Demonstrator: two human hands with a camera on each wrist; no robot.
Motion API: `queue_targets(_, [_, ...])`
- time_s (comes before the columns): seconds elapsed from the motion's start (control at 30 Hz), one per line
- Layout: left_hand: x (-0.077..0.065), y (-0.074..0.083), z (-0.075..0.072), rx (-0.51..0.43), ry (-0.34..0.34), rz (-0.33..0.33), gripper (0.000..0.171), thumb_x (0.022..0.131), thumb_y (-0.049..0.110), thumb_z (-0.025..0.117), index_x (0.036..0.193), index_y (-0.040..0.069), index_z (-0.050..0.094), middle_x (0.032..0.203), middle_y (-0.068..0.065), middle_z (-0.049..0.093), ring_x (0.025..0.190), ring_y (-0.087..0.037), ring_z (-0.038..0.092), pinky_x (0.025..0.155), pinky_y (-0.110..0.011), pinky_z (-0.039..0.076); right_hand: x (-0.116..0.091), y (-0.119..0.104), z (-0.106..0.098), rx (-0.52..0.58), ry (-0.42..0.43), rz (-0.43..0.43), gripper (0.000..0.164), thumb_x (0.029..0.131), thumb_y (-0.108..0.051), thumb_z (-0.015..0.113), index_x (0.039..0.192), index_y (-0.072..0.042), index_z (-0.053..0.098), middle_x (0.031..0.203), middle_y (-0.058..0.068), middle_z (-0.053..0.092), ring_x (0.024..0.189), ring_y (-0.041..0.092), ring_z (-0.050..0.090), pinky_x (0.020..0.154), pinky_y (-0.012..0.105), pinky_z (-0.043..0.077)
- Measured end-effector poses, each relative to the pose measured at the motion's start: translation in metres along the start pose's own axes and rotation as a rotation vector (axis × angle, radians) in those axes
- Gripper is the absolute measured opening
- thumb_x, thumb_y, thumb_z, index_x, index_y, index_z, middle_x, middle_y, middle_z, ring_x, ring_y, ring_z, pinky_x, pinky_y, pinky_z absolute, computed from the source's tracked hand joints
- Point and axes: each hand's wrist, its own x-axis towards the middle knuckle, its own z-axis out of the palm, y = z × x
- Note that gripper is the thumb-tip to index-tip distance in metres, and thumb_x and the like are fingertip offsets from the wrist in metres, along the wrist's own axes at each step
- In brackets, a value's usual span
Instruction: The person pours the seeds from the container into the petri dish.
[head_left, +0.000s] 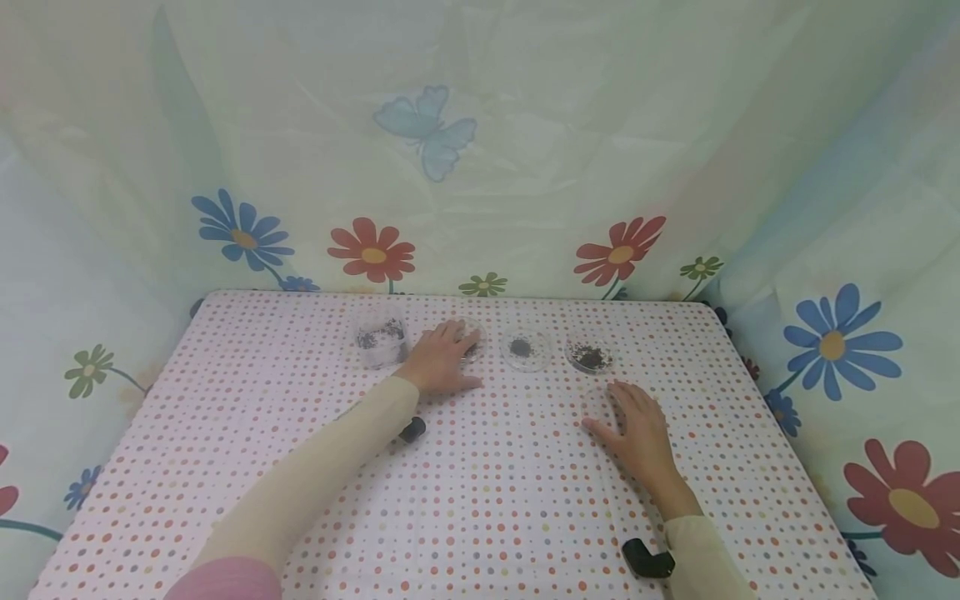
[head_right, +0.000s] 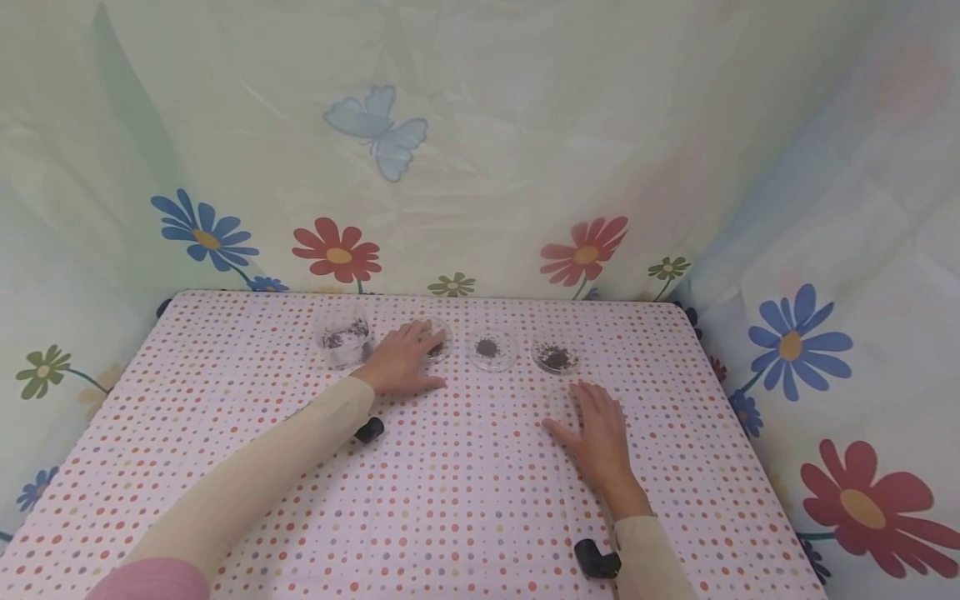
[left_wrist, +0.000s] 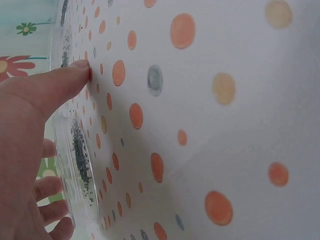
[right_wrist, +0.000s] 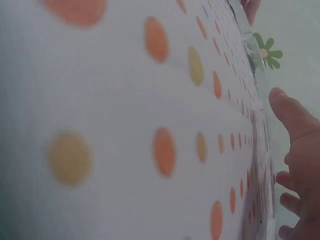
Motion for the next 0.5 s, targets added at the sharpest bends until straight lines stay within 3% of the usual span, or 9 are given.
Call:
queue_targets(0.17, [0.0001,0.0,0.0009,-0.007,-0.003,-0.01,0.088,0.083,0.064,0.061,0.154,0.024,0.027,0.159,-0.01,0.025,0.146,-0.03,0.026,0.117,-0.051,0.029,-0.001,0.0021,-0.0016,-0.003,-0.014,-0.004,0.071,0.077,-0.03,0.08,0.133,0.002,0.051,0.136,0.024,0.048,0.129,0.044,0.04,0.107,0.063,0.029])
queue_targets(0.5, [-0.0001,0.0006,0.0005,-0.012,0.002,-0.011,0.087,0.083,0.063,0.062,0.153,0.024,0.029,0.158,-0.01,0.026,0.146,-0.029,0.026,0.116,-0.051,0.029,-0.0023,0.0046,-0.008,-0.053,-0.154,0.095,0.081,0.079,-0.042,0.076,0.14,-0.001,0.043,0.146,0.025,0.039,0.136,0.046,0.031,0.113,0.063,0.021])
